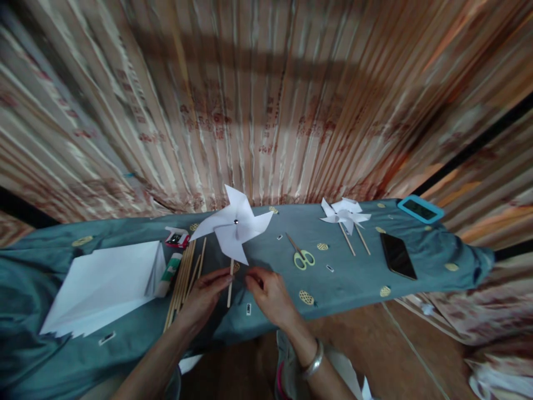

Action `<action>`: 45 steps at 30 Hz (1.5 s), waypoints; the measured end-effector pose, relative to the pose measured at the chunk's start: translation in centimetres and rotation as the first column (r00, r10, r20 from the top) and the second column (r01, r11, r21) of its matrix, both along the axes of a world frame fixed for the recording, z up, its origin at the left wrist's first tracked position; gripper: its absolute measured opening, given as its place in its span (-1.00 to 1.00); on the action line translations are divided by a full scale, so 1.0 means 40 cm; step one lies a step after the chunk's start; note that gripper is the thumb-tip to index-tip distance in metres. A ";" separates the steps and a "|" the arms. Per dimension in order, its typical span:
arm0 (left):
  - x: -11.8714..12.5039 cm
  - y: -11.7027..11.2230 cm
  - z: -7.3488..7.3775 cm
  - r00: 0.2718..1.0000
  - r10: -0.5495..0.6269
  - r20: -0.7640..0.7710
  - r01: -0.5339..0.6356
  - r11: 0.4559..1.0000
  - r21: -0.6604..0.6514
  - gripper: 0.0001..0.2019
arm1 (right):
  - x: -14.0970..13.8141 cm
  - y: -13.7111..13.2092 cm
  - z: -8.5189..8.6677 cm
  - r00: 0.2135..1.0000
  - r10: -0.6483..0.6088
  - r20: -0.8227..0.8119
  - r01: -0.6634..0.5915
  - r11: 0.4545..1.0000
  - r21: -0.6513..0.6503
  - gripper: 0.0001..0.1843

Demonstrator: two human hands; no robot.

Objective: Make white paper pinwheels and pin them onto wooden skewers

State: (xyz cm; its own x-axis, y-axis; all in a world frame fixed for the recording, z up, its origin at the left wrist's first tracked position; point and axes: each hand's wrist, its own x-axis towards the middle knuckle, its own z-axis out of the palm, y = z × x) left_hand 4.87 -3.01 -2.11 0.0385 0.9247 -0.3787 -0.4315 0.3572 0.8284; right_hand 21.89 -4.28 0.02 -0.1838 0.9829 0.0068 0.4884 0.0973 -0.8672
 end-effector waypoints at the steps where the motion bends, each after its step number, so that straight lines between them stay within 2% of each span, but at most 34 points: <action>1: 0.005 0.002 0.003 1.000 0.016 0.025 -0.016 1.000 -0.002 -0.63 | -0.006 -0.004 -0.007 0.999 0.020 -0.040 -0.021 0.999 -0.028 -0.71; 4: 0.019 0.006 0.013 0.995 0.047 0.088 -0.046 0.999 -0.014 -0.62 | -0.026 -0.012 -0.032 0.979 0.021 -0.202 -0.043 0.993 -0.107 -0.71; 7: 0.032 0.010 0.019 0.989 0.064 0.136 -0.061 0.998 -0.029 -0.62 | -0.043 -0.012 -0.047 0.956 -0.063 -0.286 0.019 0.988 -0.154 -0.75; 16: 0.047 0.021 0.022 0.986 0.055 0.155 -0.043 0.996 -0.082 -0.57 | -0.051 -0.006 -0.059 0.957 -0.137 -0.257 0.098 0.982 -0.162 -0.86; 20: 0.047 0.015 0.027 0.990 0.029 0.140 -0.024 0.999 -0.040 -0.53 | -0.026 0.013 -0.056 0.940 -0.187 -0.285 0.153 0.978 -0.139 -0.82; 24: 0.033 0.011 0.025 0.996 0.039 0.078 -0.037 0.999 -0.027 -0.50 | 0.063 0.076 -0.040 0.925 -0.286 -0.249 0.278 0.958 -0.066 -0.72; 28: 0.009 0.007 0.018 0.999 0.004 0.040 -0.003 1.000 -0.024 -0.47 | 0.204 0.142 -0.027 0.905 -0.424 -0.045 0.423 0.906 -0.017 -0.67; 33: -0.011 -0.001 0.021 0.999 0.001 0.039 0.000 1.000 -0.025 -0.47 | 0.385 0.174 -0.022 0.833 -0.523 0.180 0.530 0.848 0.005 -0.70; 38: -0.025 -0.006 0.021 1.000 -0.016 0.015 0.016 1.000 0.009 -0.49 | 0.517 0.195 -0.026 0.740 -0.522 0.424 0.582 0.813 -0.014 -0.74; 45: -0.045 -0.003 0.012 0.999 -0.008 -0.031 0.007 1.000 -0.009 -0.47 | 0.602 0.228 -0.043 0.643 -0.423 0.638 0.593 0.803 -0.065 -0.76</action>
